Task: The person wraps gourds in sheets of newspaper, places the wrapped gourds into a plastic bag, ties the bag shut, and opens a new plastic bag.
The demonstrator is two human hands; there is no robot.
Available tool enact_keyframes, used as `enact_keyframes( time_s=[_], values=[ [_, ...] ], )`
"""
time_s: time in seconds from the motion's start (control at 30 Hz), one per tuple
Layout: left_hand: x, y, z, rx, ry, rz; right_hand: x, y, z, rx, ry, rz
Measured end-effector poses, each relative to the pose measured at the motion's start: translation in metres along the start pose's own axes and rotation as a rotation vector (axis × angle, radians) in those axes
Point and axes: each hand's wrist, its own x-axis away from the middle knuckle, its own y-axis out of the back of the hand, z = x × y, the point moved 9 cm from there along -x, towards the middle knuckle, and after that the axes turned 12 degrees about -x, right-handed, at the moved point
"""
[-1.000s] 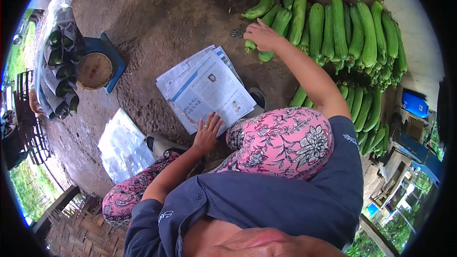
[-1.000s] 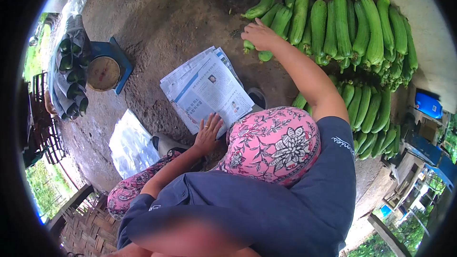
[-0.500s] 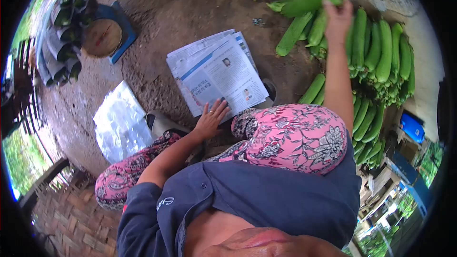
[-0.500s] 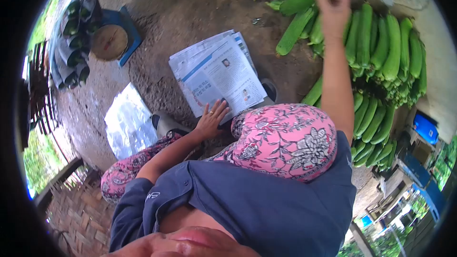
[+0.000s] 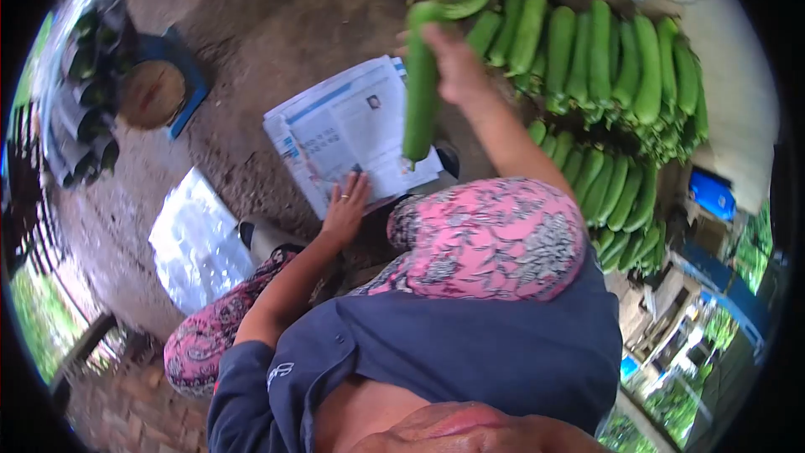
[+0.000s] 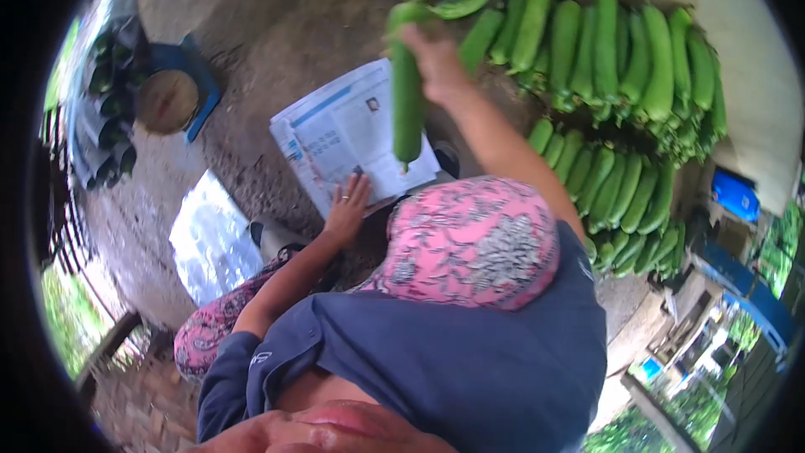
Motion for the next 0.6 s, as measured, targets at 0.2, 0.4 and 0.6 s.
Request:
enact_keyframes(
  time_s=[0.2,0.4,0.6],
  values=[
    [0.009,0.038,0.040,0.131,0.052,0.039,-0.016,-0.073,-0.007,0.586,0.217,0.178],
    [0.010,0.017,0.046,0.105,0.063,0.049,-0.039,0.082,0.108,0.096,0.195,-0.475],
    [0.011,0.030,0.044,0.144,0.051,0.028,-0.073,0.209,0.182,0.870,0.404,-0.914]
  ],
)
